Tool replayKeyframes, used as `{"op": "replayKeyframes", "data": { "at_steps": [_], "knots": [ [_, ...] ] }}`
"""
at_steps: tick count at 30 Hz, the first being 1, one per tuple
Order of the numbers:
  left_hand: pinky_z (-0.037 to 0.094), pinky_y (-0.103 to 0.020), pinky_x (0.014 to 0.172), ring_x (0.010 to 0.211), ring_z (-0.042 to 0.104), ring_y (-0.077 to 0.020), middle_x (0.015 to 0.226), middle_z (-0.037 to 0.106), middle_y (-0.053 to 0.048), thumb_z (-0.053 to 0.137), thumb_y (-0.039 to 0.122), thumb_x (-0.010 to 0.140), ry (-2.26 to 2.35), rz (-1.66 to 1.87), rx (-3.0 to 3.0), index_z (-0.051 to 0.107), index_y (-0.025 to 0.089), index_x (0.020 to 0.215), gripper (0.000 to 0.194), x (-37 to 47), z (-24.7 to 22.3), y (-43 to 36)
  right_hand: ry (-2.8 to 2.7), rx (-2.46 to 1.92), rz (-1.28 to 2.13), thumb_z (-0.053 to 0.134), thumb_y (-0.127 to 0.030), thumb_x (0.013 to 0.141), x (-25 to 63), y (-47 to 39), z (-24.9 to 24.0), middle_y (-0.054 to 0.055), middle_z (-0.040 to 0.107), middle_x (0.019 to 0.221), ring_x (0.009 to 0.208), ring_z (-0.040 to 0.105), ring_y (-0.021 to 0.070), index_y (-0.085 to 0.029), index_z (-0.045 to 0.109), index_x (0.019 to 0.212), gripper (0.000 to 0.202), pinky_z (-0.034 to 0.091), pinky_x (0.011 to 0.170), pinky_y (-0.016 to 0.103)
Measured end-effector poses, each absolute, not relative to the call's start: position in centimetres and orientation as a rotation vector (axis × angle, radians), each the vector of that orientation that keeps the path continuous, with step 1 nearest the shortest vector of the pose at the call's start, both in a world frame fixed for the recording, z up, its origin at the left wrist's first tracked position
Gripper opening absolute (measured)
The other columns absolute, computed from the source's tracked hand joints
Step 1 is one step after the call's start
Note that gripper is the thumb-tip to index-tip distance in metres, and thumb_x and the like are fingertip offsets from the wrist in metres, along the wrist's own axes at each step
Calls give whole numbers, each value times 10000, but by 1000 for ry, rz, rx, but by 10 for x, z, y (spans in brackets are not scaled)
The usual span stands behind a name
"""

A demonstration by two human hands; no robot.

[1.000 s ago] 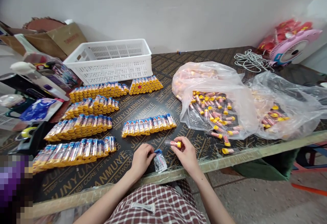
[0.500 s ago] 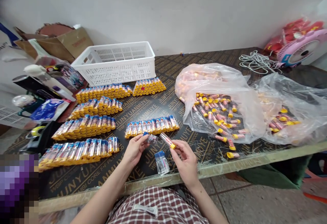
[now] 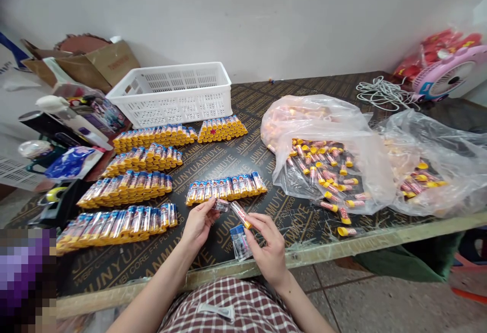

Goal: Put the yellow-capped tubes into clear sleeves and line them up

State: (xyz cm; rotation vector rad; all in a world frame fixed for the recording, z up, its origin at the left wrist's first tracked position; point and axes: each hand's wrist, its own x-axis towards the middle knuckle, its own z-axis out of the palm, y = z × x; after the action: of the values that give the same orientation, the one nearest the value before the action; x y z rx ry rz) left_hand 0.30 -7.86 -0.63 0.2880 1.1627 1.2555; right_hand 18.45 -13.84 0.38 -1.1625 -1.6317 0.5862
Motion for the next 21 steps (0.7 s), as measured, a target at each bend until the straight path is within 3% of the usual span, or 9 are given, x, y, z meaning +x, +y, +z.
{"op": "replayKeyframes", "data": {
  "at_steps": [9,14,18,21],
  "knots": [
    [496,-219,607,626,597,-103,701,662,-16,820,316,556,1061,1223,431,661,119,716,300,10,4,-87,-1753,-1110,747,480,-109,867,182,-138,0,61,587,1120,1044,572,191,-279,607,1140,346,473,915,357],
    [500,-228,610,606,614,-109,738,689,-30,828,275,559,981,1109,473,647,141,866,381,13,12,-91,-1752,-1123,724,492,-86,825,183,-134,-3,59,557,1064,1009,560,191,-294,547,1198,431,498,874,364],
    [490,-227,613,611,611,-116,729,682,-66,805,338,598,905,909,581,681,88,799,344,16,17,-99,-1785,-1086,703,546,-76,701,185,-128,-1,88,396,1340,1238,414,269,-283,359,1357,712,389,1024,486],
    [481,-231,605,599,601,-116,697,668,-60,797,353,608,863,813,616,690,85,770,332,20,19,-105,-1807,-970,853,531,-68,636,186,-125,0,83,282,1451,1304,356,285,-268,280,1395,823,357,1061,487]
  ]
}}
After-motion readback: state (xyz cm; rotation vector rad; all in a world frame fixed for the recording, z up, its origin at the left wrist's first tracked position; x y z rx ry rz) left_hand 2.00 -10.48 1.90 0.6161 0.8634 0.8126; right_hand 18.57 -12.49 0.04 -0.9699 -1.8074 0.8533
